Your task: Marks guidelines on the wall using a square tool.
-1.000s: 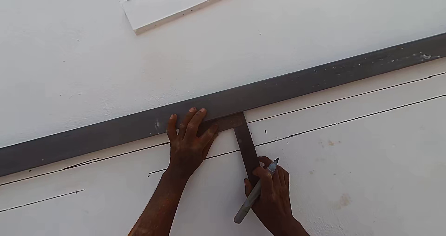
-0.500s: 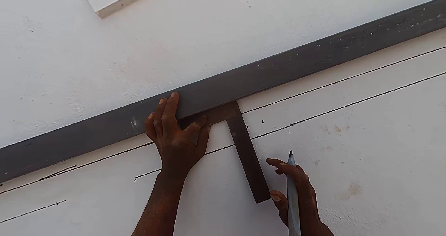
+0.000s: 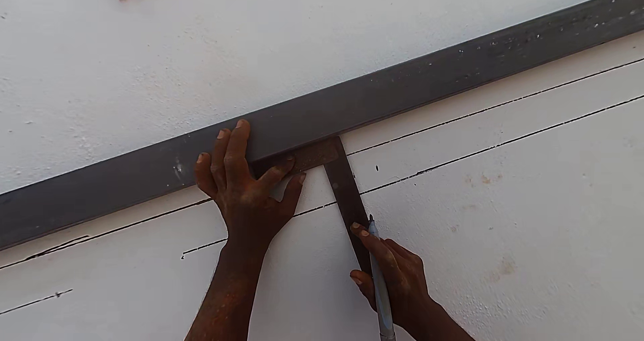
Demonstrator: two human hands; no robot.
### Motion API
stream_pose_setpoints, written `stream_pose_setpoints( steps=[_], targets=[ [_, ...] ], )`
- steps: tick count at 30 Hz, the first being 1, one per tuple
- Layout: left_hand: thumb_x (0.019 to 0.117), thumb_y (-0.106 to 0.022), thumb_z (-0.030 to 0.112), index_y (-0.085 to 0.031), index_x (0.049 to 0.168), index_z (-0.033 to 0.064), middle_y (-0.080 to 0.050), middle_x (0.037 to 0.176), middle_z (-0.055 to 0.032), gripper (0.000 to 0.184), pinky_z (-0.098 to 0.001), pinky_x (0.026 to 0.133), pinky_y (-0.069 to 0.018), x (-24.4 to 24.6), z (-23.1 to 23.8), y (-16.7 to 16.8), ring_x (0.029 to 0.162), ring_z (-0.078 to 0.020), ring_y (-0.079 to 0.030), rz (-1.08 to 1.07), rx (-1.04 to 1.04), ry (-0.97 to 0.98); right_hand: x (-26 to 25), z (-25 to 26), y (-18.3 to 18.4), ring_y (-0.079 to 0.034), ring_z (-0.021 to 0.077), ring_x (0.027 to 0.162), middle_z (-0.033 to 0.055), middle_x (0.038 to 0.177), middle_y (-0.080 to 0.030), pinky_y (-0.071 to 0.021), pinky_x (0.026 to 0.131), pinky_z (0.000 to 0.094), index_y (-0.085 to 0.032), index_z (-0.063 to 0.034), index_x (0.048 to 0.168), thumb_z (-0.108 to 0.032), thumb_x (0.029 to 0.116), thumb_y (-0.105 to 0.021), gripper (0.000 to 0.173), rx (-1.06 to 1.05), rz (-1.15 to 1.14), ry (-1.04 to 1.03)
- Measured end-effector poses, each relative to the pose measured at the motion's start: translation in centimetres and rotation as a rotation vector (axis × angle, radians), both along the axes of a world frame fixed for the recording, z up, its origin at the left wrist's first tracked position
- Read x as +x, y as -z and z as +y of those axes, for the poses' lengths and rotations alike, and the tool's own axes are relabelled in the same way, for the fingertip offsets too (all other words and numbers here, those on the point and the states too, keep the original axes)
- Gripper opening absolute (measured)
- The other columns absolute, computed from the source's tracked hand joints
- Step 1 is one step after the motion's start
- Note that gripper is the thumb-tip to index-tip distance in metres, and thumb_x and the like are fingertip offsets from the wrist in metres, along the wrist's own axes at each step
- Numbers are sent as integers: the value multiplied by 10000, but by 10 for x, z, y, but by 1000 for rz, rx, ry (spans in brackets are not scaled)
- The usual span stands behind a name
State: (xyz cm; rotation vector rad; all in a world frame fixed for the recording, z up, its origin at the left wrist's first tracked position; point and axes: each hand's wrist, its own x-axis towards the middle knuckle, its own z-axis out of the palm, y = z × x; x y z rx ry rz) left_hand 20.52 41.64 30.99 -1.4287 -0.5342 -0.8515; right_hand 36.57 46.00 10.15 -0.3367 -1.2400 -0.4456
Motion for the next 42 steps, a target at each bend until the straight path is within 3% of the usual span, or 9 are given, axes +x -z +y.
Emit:
stream_pose_setpoints(
  steps=[4, 7, 9, 13, 17, 20, 23, 28, 42],
  targets=[
    [764, -654, 781, -749, 1104, 143, -313, 1617, -256, 729, -738, 1163, 34, 15, 2, 26, 1545, -460, -138, -122, -18, -73, 4, -3, -1, -538, 154, 595, 68, 1020, -757, -410, 517, 259, -593, -93, 1332, -497, 1063, -446, 507, -24, -4, 16],
    [728, -597, 865, -684, 1243, 118, -189, 1661, -267, 911, -747, 1154, -6, 22, 4, 41, 1543, -500, -63, -213, -58, -138, 6, -3, 0, -573, 154, 607, 78, 1031, -761, -433, 522, 258, -591, -88, 1339, -504, 1063, -439, 522, -32, -21, -21],
    [738, -603, 855, -670, 1271, 114, -165, 1665, -276, 915, -715, 1176, -70, 23, 5, 42, 1540, -506, -62, -229, -76, -122, 7, -2, 1, -631, 144, 666, 91, 1071, -760, -477, 554, 252, -576, -95, 1357, -518, 1067, -418, 536, -36, -41, -71],
    [740, -611, 846, -675, 1264, 104, -167, 1662, -282, 910, -697, 1186, -90, 23, 5, 42, 1541, -504, -58, -229, -88, -99, 18, -5, -11, -653, 95, 745, 89, 1094, -743, -510, 611, 223, -583, -121, 1376, -636, 1026, -401, 649, -25, -34, -291],
    [746, -593, 852, -675, 1249, 99, -179, 1653, -294, 909, -667, 1197, -93, 23, 7, 41, 1536, -510, -81, -220, -76, -100, 32, -5, -53, -577, -20, 655, 0, 908, -678, -479, 565, 127, -548, -137, 1418, -582, 1062, -338, 607, -17, 115, -508],
    [742, -595, 854, -678, 1247, 111, -172, 1661, -278, 903, -658, 1202, -82, 23, 7, 42, 1544, -487, -77, -228, -79, -101, 42, -3, -87, -558, -10, 642, 19, 857, -641, -471, 531, 135, -627, 30, 1244, -286, 1033, -491, 404, -25, 193, -467],
    [741, -603, 846, -671, 1261, 122, -176, 1663, -270, 894, -660, 1201, -94, 23, 7, 42, 1544, -487, -79, -231, -81, -100, 45, -3, -110, -593, -25, 652, -14, 816, -637, -497, 560, 132, -514, 17, 1206, -162, 922, -571, 340, -50, 194, -503],
    [745, -609, 835, -673, 1249, 115, -210, 1648, -282, 881, -672, 1194, -103, 24, 7, 42, 1541, -489, -95, -226, -69, -89, 47, -5, -124, -624, -8, 647, -11, 820, -683, -498, 541, 139, -596, -39, 1065, -116, 884, -606, 197, -100, 185, -585],
    [735, -624, 830, -675, 1249, 115, -217, 1647, -278, 882, -675, 1192, -106, 24, 8, 43, 1539, -488, -110, -227, -65, -88, 45, 1, -127, -617, -7, 664, -3, 815, -683, -511, 597, 139, -649, -19, 1104, -99, 916, -646, 204, -111, 177, -551]
  ],
)
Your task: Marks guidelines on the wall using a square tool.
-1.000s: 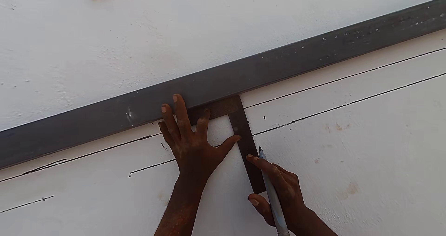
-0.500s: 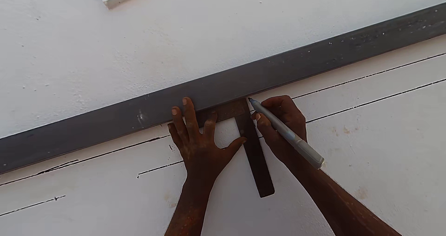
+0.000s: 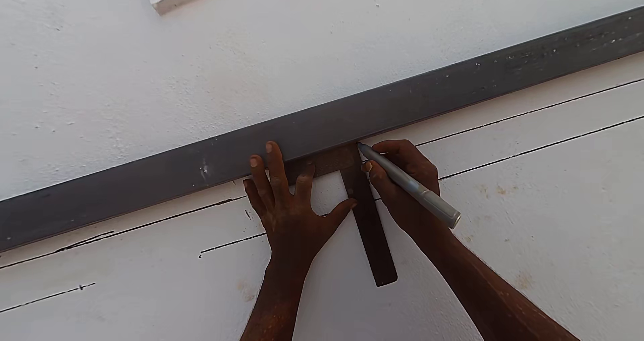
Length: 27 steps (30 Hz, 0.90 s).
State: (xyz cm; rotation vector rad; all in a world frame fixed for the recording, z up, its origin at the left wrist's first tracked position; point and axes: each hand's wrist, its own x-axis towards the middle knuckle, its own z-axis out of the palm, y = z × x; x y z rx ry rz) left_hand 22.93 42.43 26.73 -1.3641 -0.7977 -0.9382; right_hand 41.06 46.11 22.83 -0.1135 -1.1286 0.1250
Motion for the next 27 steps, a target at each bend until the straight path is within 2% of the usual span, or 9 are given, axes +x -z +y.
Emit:
stream_pose_setpoints(
  steps=[10, 21, 24, 27],
  targets=[
    [740, -613, 838, -672, 1246, 118, -197, 1658, -265, 882, -685, 1188, -96, 0, 0, 0, 1543, -485, -88, -2, -9, -2, 6, -5, 10, -608, 11, 612, -19, 774, -671, -498, 531, 159, -667, -62, 1090, -140, 927, -658, 181, -61, -74, 51],
    [747, -607, 841, -658, 1261, 115, -181, 1666, -258, 890, -685, 1190, -88, -1, -1, 0, 1545, -489, -68, -9, -20, 2, 6, -17, 55, -590, -14, 571, -75, 711, -650, -492, 496, 154, -692, -108, 1031, -210, 903, -655, 168, -164, -108, 43],
    [742, -599, 851, -659, 1272, 123, -177, 1667, -257, 902, -690, 1188, -87, 0, -2, 0, 1545, -488, -66, -15, -26, -5, 6, -19, 54, -598, -18, 594, -66, 733, -661, -498, 514, 145, -692, -93, 1046, -194, 909, -652, 175, -141, -84, 51],
    [739, -613, 841, -663, 1271, 117, -186, 1664, -261, 900, -681, 1194, -77, 0, -1, 0, 1545, -486, -76, -10, -16, 1, 8, -15, 38, -613, -17, 633, -26, 794, -681, -515, 555, 129, -674, -36, 1092, -140, 924, -661, 198, -57, -28, 28]
  ],
)
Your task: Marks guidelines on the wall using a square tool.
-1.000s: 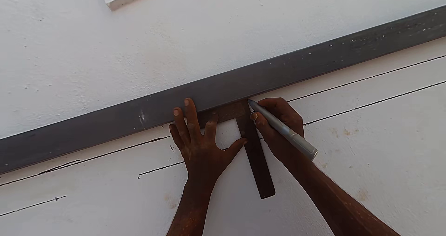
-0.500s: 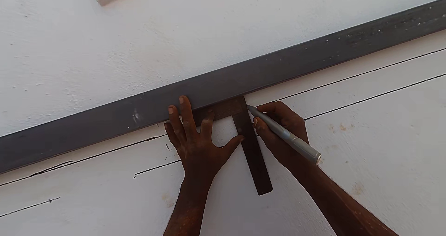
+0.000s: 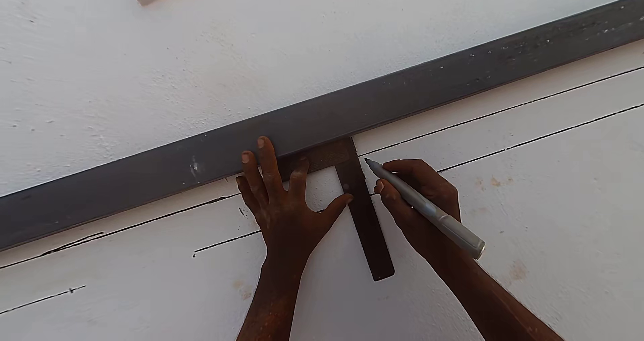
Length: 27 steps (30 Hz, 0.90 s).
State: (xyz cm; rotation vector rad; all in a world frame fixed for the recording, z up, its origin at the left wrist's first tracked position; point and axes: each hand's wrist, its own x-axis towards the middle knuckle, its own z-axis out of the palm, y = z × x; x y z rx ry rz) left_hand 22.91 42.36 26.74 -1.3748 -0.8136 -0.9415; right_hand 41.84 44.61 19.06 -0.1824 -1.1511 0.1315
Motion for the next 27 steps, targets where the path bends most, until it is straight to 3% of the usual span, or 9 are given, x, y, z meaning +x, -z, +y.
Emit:
stream_pose_setpoints(
  steps=[5, 10, 18, 21, 23, 24, 25, 27],
  targets=[
    [736, -623, 834, -659, 1282, 130, -175, 1670, -251, 891, -678, 1195, -79, 0, 0, 1, 1550, -474, -65, -4, -5, 2, -2, 11, -36, -623, -3, 693, 27, 868, -701, -521, 622, 137, -682, 7, 1126, -60, 913, -683, 223, 71, 33, -68],
    [740, -629, 827, -663, 1274, 133, -184, 1664, -259, 876, -678, 1194, -84, 0, 1, 0, 1548, -474, -78, 3, 5, 0, 0, 13, -39, -654, 7, 751, 42, 921, -721, -542, 668, 141, -688, 5, 1122, -31, 913, -687, 212, 75, 30, -83],
    [742, -598, 851, -671, 1271, 126, -197, 1661, -259, 900, -679, 1191, -101, 0, 1, 0, 1545, -482, -89, -2, 3, -4, 1, -1, 5, -609, -28, 655, -36, 824, -687, -503, 566, 126, -694, -65, 1104, -151, 917, -666, 208, -42, -47, 49],
    [747, -590, 852, -670, 1255, 110, -196, 1661, -262, 902, -677, 1189, -108, 0, 0, 0, 1541, -491, -96, 2, -2, -7, -8, 2, 36, -624, 11, 660, -8, 836, -704, -512, 570, 142, -627, -86, 1259, -222, 1034, -569, 269, 79, 16, 251],
    [747, -595, 847, -672, 1250, 108, -195, 1660, -262, 897, -685, 1185, -109, 0, 0, 0, 1540, -494, -92, 2, -2, -2, -20, 8, 63, -646, 84, 756, 10, 900, -715, -511, 674, 217, -584, -134, 1283, -253, 1075, -513, 250, 133, 8, 468],
    [744, -602, 844, -674, 1252, 110, -195, 1661, -261, 896, -686, 1185, -105, 0, 0, 0, 1542, -491, -88, 3, -4, 3, -28, 10, 76, -647, 109, 920, -12, 1024, -725, -480, 829, 276, -567, -184, 1229, -302, 1075, -502, 205, 111, -33, 568],
    [751, -612, 830, -678, 1252, 105, -200, 1660, -261, 884, -687, 1188, -102, 0, 0, 0, 1543, -489, -85, 7, -4, 13, -37, 12, 88, -609, 156, 1078, -1, 1156, -713, -384, 946, 355, -549, -209, 1191, -353, 1064, -513, 196, 100, -80, 621],
    [835, -616, 730, -684, 1239, 96, -213, 1655, -265, 755, -663, 1198, -120, -1, 0, -2, 1543, -489, -94, 21, 3, 31, -54, 16, 102, -539, 206, 1289, 24, 1347, -648, -286, 1100, 446, -516, -249, 1196, -483, 1028, -529, 289, 74, -136, 719]
  ],
)
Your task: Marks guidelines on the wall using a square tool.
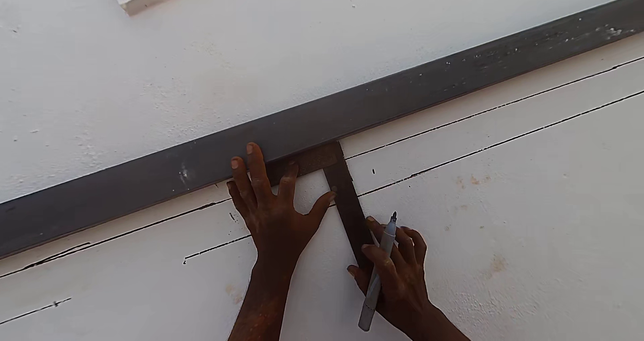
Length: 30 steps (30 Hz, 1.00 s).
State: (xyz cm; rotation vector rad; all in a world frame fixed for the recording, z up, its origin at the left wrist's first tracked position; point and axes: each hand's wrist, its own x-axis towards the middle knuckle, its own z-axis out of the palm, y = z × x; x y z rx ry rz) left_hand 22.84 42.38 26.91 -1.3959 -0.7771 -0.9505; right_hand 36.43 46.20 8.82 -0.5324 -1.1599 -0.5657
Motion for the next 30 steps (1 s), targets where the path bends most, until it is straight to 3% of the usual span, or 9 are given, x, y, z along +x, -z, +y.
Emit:
stream_pose_setpoints(
  steps=[3, 6, 10, 15, 19, 24, 30],
  targets=[
    [973, -615, 430, -727, 1207, 81, -246, 1635, -291, 435, -580, 1231, -172, 2, 0, 0, 1532, -497, -137, 19, -3, 51, -9, 2, 9, -463, 225, 1404, 30, 1402, -611, -196, 1177, 514, -504, -261, 1227, -493, 1027, -529, 307, -2, 7, 28],
    [999, -593, 311, -758, 1153, 90, -307, 1595, -321, 317, -564, 1225, -226, 13, 1, -2, 1514, -508, -199, 11, 7, 56, -2, 5, 7, -464, 227, 1402, 6, 1363, -637, -195, 1174, 523, -515, -267, 1212, -412, 1050, -511, 218, 8, 42, 40],
    [968, -648, 264, -802, 1067, 131, -400, 1550, -302, 226, -590, 1189, -262, 28, 7, 1, 1486, -516, -264, -65, 85, 73, 3, 10, 7, -459, 223, 1405, 7, 1373, -632, -191, 1171, 525, -529, -269, 1232, -373, 1060, -502, 202, 12, 51, 62],
    [953, -673, 207, -802, 1089, 164, -368, 1539, -349, 192, -606, 1192, -223, 33, 15, 5, 1482, -547, -222, -86, 110, 116, 0, 13, 10, -427, 204, 1433, -2, 1445, -586, -171, 1184, 519, -521, -274, 1250, -348, 1063, -498, 202, 14, 76, 43],
    [955, -683, 214, -797, 1097, 147, -386, 1538, -334, 194, -550, 1178, -306, 40, 15, 5, 1477, -528, -262, -10, 84, 114, -1, 16, 14, -436, 193, 1428, 19, 1460, -570, -175, 1186, 514, -518, -266, 1229, -324, 1067, -486, 175, 14, 113, 37],
    [985, -645, 258, -779, 1138, 166, -343, 1561, -333, 223, -572, 1190, -249, 48, 18, 6, 1493, -531, -208, -44, 99, 91, -1, 15, 14, -414, 209, 1447, 36, 1477, -554, -177, 1194, 497, -509, -270, 1253, -254, 1070, -457, 191, -27, 142, 28],
    [1002, -610, 201, -752, 1171, 80, -334, 1577, -318, 252, -566, 1232, -184, 47, 17, 8, 1518, -501, -180, -46, 77, 127, -1, 16, 18, -366, 228, 1478, 22, 1522, -516, -128, 1200, 543, -524, -288, 1288, -260, 1066, -471, 229, -15, 88, 5]
  ],
)
